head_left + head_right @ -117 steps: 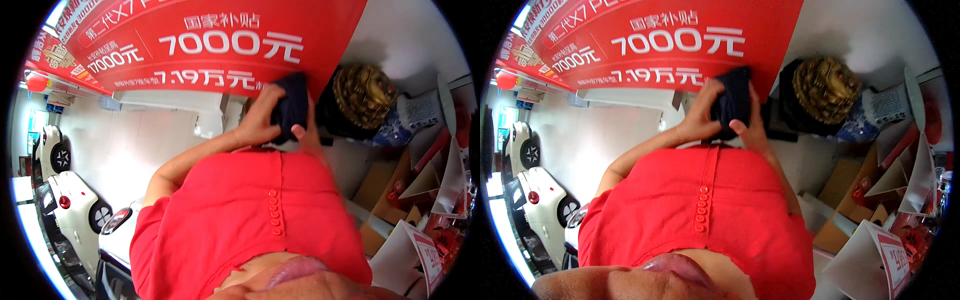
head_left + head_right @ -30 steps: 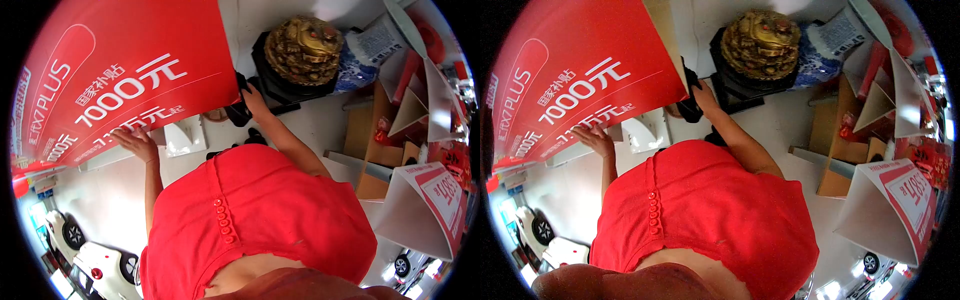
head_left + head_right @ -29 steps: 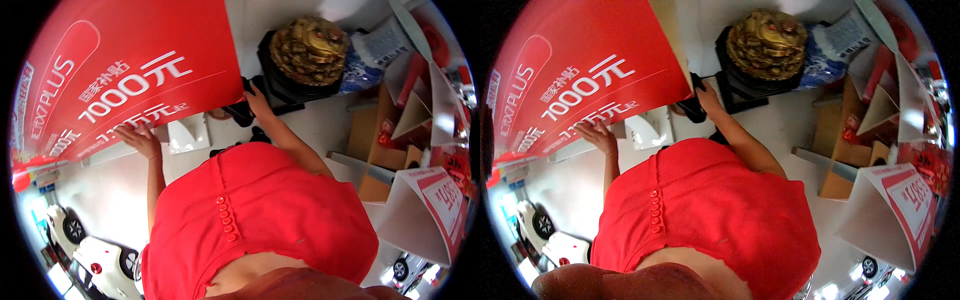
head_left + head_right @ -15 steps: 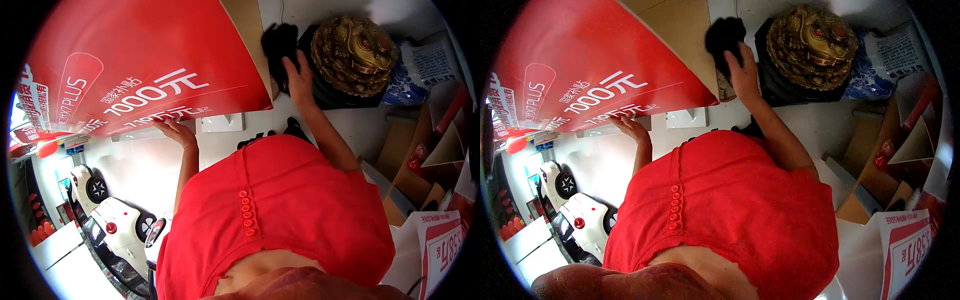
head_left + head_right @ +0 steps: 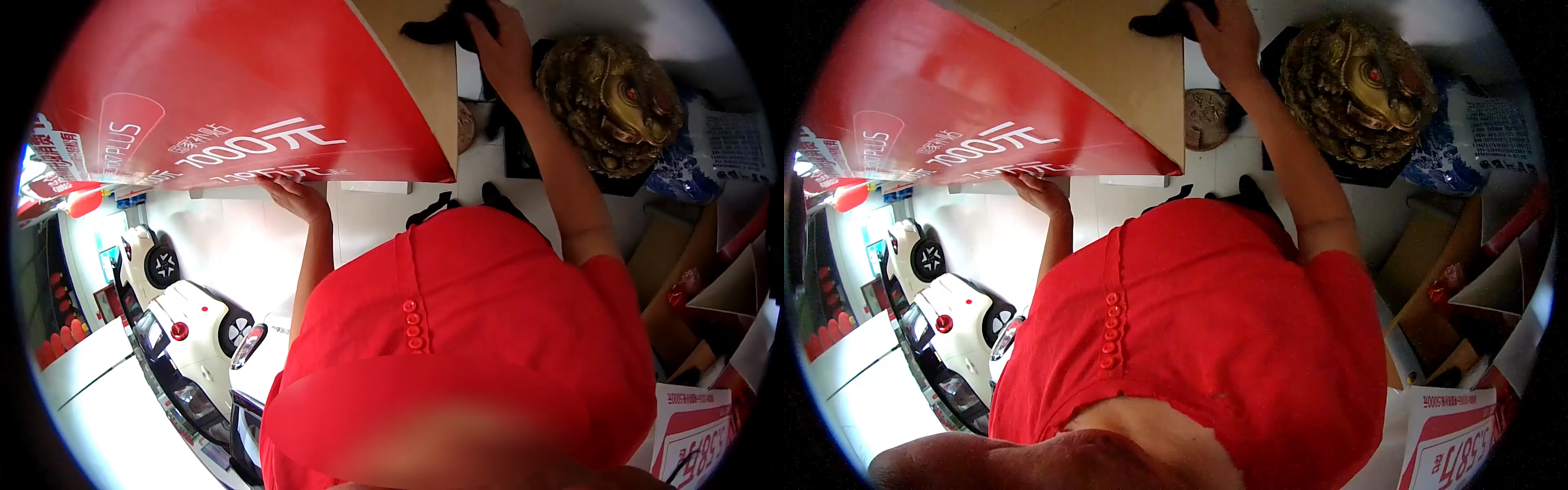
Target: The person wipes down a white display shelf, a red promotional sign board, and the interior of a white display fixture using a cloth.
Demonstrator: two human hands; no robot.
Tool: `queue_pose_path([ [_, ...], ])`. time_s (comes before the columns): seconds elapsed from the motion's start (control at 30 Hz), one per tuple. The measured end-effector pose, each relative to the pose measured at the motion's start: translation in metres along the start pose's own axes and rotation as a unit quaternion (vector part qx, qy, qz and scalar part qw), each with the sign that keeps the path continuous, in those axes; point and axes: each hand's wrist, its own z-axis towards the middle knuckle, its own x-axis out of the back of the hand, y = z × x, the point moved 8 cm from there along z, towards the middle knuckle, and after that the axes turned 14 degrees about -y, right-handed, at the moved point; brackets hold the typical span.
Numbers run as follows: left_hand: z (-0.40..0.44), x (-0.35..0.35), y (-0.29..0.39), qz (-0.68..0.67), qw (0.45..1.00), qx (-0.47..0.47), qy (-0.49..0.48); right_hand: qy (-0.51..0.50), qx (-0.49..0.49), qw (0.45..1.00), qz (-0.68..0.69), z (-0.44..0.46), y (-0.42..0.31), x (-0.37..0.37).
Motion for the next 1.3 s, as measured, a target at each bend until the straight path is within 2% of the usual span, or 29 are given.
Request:
queue_pose_path([
  [0.03, 0.000, -0.002, 0.000, -0.022, 1.000, 0.013, -0.007, -0.046, 0.067, 0.997, -0.001, 0.017, -0.028, -0.003],
  [0.1, 0.003, -0.002, -0.011, 0.016, 1.000, 0.005, -0.007, -0.138, 0.070, 0.978, -0.138, 0.046, -0.047, -0.018],
  [0.13, 0.001, 0.000, -0.013, 0.051, 0.999, -0.005, -0.007, -0.126, 0.099, 0.967, -0.196, 0.054, -0.045, -0.030],
  [0.17, -0.001, 0.001, -0.018, 0.054, 0.998, -0.002, -0.008, -0.129, 0.098, 0.968, -0.193, 0.052, -0.040, -0.037],
  [0.23, 0.003, 0.000, -0.011, 0.071, 0.997, -0.001, -0.002, -0.261, 0.061, 0.881, -0.390, 0.054, -0.040, -0.067],
  [0.27, 0.003, -0.001, -0.011, 0.039, 0.999, 0.009, -0.013, -0.274, 0.101, 0.872, -0.392, 0.046, -0.052, -0.070],
  [0.3, 0.001, 0.000, -0.011, 0.040, 0.999, 0.010, -0.013, -0.275, 0.101, 0.872, -0.391, 0.034, -0.062, -0.070],
  [0.37, -0.001, 0.000, -0.018, 0.073, 0.997, 0.035, -0.007, -0.332, 0.132, 0.873, -0.333, 0.001, -0.074, -0.082],
  [0.43, 0.000, -0.002, -0.026, 0.066, 0.997, 0.036, -0.008, -0.364, 0.207, 0.847, -0.326, -0.036, -0.090, -0.087],
  [0.47, -0.001, -0.001, -0.031, 0.078, 0.996, 0.044, -0.008, -0.365, 0.208, 0.847, -0.326, -0.046, -0.095, -0.082],
  [0.53, -0.001, -0.001, -0.027, 0.091, 0.994, 0.054, -0.007, -0.469, 0.242, 0.815, -0.238, -0.071, -0.102, -0.085],
  [0.57, -0.001, -0.001, -0.024, 0.082, 0.996, 0.044, -0.004, -0.469, 0.244, 0.815, -0.238, -0.065, -0.102, -0.083],
  [0.63, -0.001, -0.001, -0.021, 0.075, 0.997, 0.035, 0.000, -0.514, 0.175, 0.789, -0.286, -0.043, -0.084, -0.086],
  [0.73, -0.002, 0.001, -0.028, 0.074, 0.996, 0.054, -0.007, -0.314, 0.134, 0.887, -0.313, 0.029, -0.052, -0.070],
  [0.77, -0.001, 0.000, -0.025, 0.068, 0.996, 0.049, -0.008, -0.233, 0.182, 0.918, -0.265, 0.049, -0.022, -0.077],
  [0.8, -0.001, -0.001, -0.024, 0.060, 0.997, 0.044, -0.009, -0.228, 0.108, 0.893, -0.372, 0.068, -0.036, -0.063],
  [0.83, -0.002, 0.001, -0.025, 0.063, 0.997, 0.045, -0.009, -0.230, 0.108, 0.894, -0.370, 0.069, -0.033, -0.071],
  [0.9, -0.002, 0.000, -0.029, 0.071, 0.996, 0.060, -0.009, -0.271, 0.085, 0.846, -0.452, 0.071, -0.013, -0.094],
  [0.93, -0.001, 0.000, -0.031, 0.071, 0.996, 0.059, -0.010, -0.315, 0.105, 0.804, -0.494, 0.055, -0.024, -0.107],
  [0.97, -0.002, 0.001, -0.034, 0.074, 0.995, 0.060, -0.016, -0.287, 0.144, 0.826, -0.462, 0.032, -0.037, -0.117],
  [1.03, 0.000, -0.002, -0.032, 0.073, 0.995, 0.059, -0.016, -0.404, 0.153, 0.801, -0.415, -0.005, -0.077, -0.117],
  [1.1, -0.002, 0.000, -0.024, 0.079, 0.995, 0.056, -0.016, -0.455, 0.211, 0.788, -0.358, -0.042, -0.104, -0.118],
  [1.17, -0.002, 0.000, -0.026, 0.094, 0.994, 0.046, -0.009, -0.546, 0.226, 0.763, -0.262, -0.057, -0.118, -0.115],
  [1.2, -0.003, 0.000, -0.025, 0.110, 0.993, 0.037, -0.004, -0.545, 0.227, 0.763, -0.262, -0.051, -0.118, -0.115],
  [1.27, -0.001, -0.001, -0.023, 0.090, 0.995, 0.047, -0.014, -0.512, 0.214, 0.815, -0.168, -0.020, -0.117, -0.116],
  [1.3, -0.001, -0.003, -0.024, 0.072, 0.995, 0.058, -0.026, -0.442, 0.196, 0.861, -0.159, 0.009, -0.115, -0.116],
])
